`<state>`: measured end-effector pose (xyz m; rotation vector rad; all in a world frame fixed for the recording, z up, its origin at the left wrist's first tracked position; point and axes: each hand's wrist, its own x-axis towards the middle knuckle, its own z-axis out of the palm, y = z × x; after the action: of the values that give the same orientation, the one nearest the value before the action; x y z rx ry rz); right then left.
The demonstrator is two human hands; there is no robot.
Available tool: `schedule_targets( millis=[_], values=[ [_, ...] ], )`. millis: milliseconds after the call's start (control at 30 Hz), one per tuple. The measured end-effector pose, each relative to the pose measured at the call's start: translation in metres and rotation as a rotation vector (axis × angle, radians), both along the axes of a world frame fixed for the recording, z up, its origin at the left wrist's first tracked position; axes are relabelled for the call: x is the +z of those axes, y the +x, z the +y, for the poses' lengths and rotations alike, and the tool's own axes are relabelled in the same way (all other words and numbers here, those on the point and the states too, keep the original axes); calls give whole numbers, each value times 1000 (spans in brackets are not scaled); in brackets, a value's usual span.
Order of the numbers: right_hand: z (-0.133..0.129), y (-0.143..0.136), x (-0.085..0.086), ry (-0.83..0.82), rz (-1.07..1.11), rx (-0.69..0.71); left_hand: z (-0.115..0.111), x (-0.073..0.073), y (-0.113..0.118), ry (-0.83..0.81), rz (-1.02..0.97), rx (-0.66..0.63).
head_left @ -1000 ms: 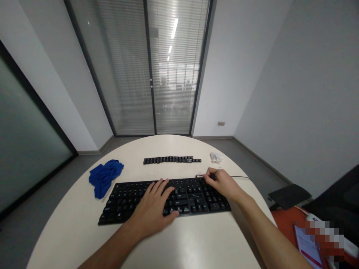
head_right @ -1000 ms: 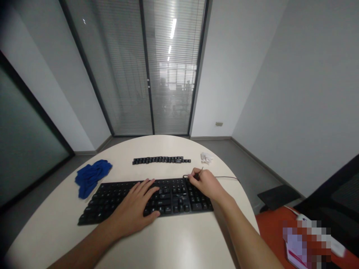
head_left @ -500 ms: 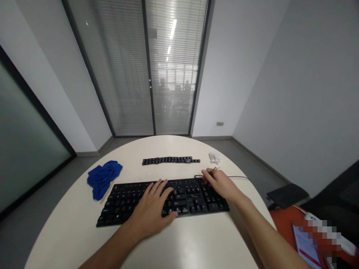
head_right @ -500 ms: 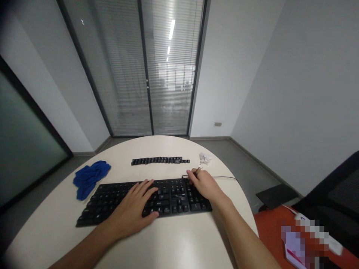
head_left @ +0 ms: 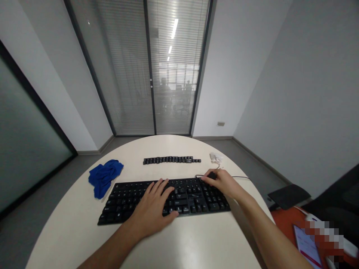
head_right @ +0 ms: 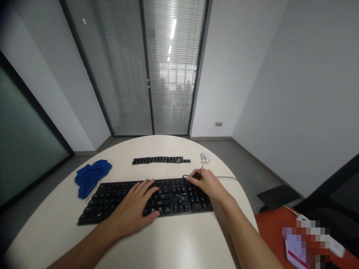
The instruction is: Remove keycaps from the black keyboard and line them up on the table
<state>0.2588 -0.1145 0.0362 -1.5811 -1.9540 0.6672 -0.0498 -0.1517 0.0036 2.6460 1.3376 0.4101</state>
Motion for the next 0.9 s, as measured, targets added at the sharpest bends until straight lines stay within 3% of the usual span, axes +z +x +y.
schedule_targets(
  millis=[300, 567, 900],
  values=[
    [5, 4, -9, -85, 24, -77, -1, 2, 1, -18, -1, 1],
    [11, 9, -14, -189, 264, -156, 0, -2, -1, 19, -26, -14],
    [0, -6, 0, 69, -56, -152, 1, -4, -1, 60, -69, -29]
  ],
)
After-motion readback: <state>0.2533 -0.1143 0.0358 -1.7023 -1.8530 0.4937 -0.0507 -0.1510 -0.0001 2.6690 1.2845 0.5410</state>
